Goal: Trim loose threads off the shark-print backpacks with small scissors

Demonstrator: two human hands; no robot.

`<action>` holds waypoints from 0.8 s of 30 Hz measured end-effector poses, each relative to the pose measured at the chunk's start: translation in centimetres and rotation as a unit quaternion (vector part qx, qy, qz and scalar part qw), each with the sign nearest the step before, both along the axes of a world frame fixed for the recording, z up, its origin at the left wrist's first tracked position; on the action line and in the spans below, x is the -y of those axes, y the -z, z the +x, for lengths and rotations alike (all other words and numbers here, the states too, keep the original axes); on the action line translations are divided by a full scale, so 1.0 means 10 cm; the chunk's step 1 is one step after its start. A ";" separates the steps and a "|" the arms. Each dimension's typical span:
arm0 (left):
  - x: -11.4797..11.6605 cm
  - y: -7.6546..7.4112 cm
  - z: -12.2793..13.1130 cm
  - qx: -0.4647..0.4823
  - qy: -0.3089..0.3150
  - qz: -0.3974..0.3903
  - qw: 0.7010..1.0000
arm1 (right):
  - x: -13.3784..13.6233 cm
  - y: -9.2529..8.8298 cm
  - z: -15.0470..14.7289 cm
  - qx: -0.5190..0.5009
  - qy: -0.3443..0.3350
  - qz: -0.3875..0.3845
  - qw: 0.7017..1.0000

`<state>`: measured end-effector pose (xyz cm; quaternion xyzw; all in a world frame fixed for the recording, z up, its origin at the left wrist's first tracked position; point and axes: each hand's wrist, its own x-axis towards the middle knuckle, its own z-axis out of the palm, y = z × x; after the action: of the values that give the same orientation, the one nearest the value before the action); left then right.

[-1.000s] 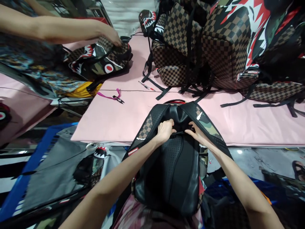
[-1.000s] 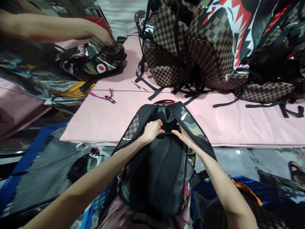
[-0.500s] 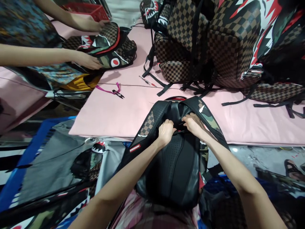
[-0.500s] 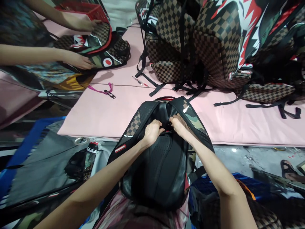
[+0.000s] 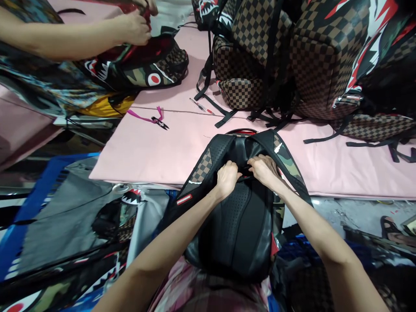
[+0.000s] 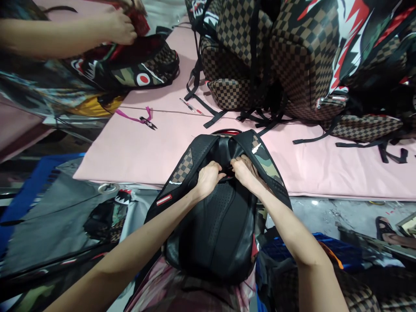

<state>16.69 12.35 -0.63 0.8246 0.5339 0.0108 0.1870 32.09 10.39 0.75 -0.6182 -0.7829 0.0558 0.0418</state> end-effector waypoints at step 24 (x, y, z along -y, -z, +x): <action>-0.01 0.02 0.03 -0.016 -0.029 -0.019 0.999 | -0.02 0.09 -0.01 -0.190 0.083 -0.073 0.975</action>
<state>16.97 12.43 -0.86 0.8052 0.5606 -0.0067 0.1933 31.99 10.61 -0.20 -0.6605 -0.7003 0.2260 0.1488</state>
